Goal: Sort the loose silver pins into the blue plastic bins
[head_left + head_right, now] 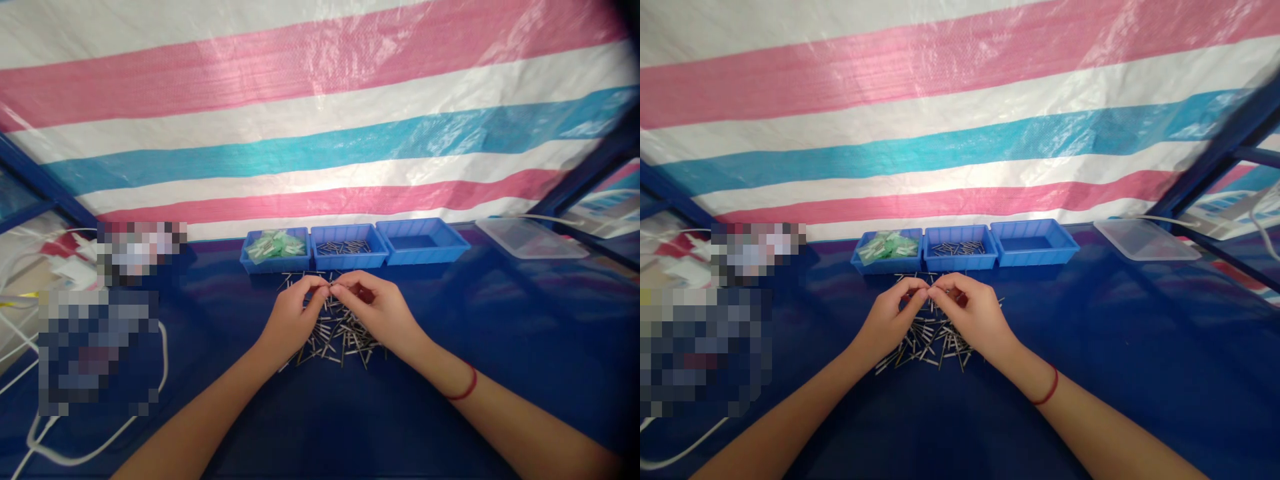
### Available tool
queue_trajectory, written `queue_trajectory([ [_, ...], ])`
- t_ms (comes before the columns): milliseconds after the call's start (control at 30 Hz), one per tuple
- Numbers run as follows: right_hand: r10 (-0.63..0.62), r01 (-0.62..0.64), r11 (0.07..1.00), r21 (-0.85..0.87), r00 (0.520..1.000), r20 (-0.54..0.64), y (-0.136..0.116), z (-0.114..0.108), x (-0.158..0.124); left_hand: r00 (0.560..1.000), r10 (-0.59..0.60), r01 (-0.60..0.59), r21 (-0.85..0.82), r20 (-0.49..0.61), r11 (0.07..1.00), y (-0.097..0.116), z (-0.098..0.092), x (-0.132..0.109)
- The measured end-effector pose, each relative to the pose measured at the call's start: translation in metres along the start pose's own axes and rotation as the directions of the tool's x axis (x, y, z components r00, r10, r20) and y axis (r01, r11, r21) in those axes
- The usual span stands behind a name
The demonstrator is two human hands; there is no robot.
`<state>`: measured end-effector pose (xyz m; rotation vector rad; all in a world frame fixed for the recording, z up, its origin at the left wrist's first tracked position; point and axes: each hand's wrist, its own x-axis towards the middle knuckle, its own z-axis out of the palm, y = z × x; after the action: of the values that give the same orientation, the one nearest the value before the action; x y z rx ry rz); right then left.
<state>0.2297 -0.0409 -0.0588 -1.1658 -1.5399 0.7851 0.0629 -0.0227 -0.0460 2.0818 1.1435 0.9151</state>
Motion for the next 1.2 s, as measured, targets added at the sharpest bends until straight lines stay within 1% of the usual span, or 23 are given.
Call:
queue_trajectory([
  [100, 0.004, -0.002, 0.998, 0.07, 1.0, -0.026, 0.0, -0.001, -0.001, 1.0, -0.014, 0.015, -0.061, 0.015, 0.998, 0.003, 0.005, -0.001],
  [167, -0.018, 0.02, 0.998, 0.052, 0.999, -0.038, -0.002, -0.002, -0.001, 0.999, 0.01, -0.008, -0.055, 0.046, 0.998, 0.003, 0.007, -0.001],
  [267, -0.105, 0.104, 0.994, -0.013, 0.994, -0.039, -0.005, -0.005, -0.001, 0.997, 0.039, -0.039, 0.002, 0.061, 0.999, 0.002, 0.007, 0.0],
  [333, -0.155, 0.154, 0.988, -0.033, 0.987, -0.037, -0.006, -0.007, 0.0, 0.999, 0.036, -0.037, 0.031, 0.033, 0.999, 0.001, 0.007, 0.002],
  [467, -0.181, 0.179, 0.983, -0.051, 0.983, -0.033, -0.006, -0.012, 0.004, 0.997, 0.039, -0.036, 0.058, -0.062, 0.998, 0.0, 0.002, 0.004],
  [533, -0.201, 0.2, 0.975, -0.093, 0.98, 0.001, -0.005, -0.014, 0.006, 0.995, 0.063, -0.056, 0.079, -0.081, 0.995, -0.001, -0.003, 0.004],
  [633, -0.224, 0.238, 0.957, -0.166, 0.97, 0.097, -0.007, -0.017, 0.007, 0.991, 0.101, -0.092, 0.1, -0.092, 0.991, -0.003, -0.009, 0.004],
  [700, -0.192, 0.217, 0.96, -0.177, 0.97, 0.148, -0.007, -0.017, 0.007, 0.99, 0.105, -0.095, 0.104, -0.09, 0.99, -0.004, -0.011, 0.004],
  [733, -0.155, 0.177, 0.971, -0.16, 0.978, 0.14, -0.006, -0.016, 0.008, 0.991, 0.101, -0.091, 0.103, -0.087, 0.99, -0.004, -0.011, 0.005],
  [767, -0.109, 0.123, 0.984, -0.132, 0.988, 0.108, -0.005, -0.016, 0.009, 0.992, 0.094, -0.085, 0.101, -0.083, 0.991, -0.005, -0.011, 0.005],
  [833, -0.014, 0.014, 0.998, -0.064, 1.0, -0.009, 0.001, -0.018, 0.012, 0.993, 0.079, -0.071, 0.093, -0.084, 0.993, -0.007, -0.01, 0.007],
  [933, 0.078, -0.078, 0.997, 0.005, 0.978, -0.192, 0.013, -0.024, 0.023, 0.996, 0.064, -0.057, 0.098, -0.068, 0.994, -0.012, -0.009, 0.009],
  [1000, 0.118, -0.111, 0.993, 0.042, 0.956, -0.27, 0.019, -0.03, 0.032, 0.997, 0.065, -0.059, 0.126, -0.045, 0.99, -0.016, -0.008, 0.011],
  [1100, 0.187, -0.155, 0.98, 0.123, 0.928, -0.323, 0.024, -0.036, 0.044, 0.994, 0.105, -0.104, 0.215, 0.006, 0.971, -0.022, -0.008, 0.012],
  [1200, 0.234, -0.182, 0.965, 0.19, 0.922, -0.308, 0.021, -0.038, 0.05, 0.983, 0.161, -0.183, 0.342, 0.091, 0.922, -0.025, -0.008, 0.012],
])
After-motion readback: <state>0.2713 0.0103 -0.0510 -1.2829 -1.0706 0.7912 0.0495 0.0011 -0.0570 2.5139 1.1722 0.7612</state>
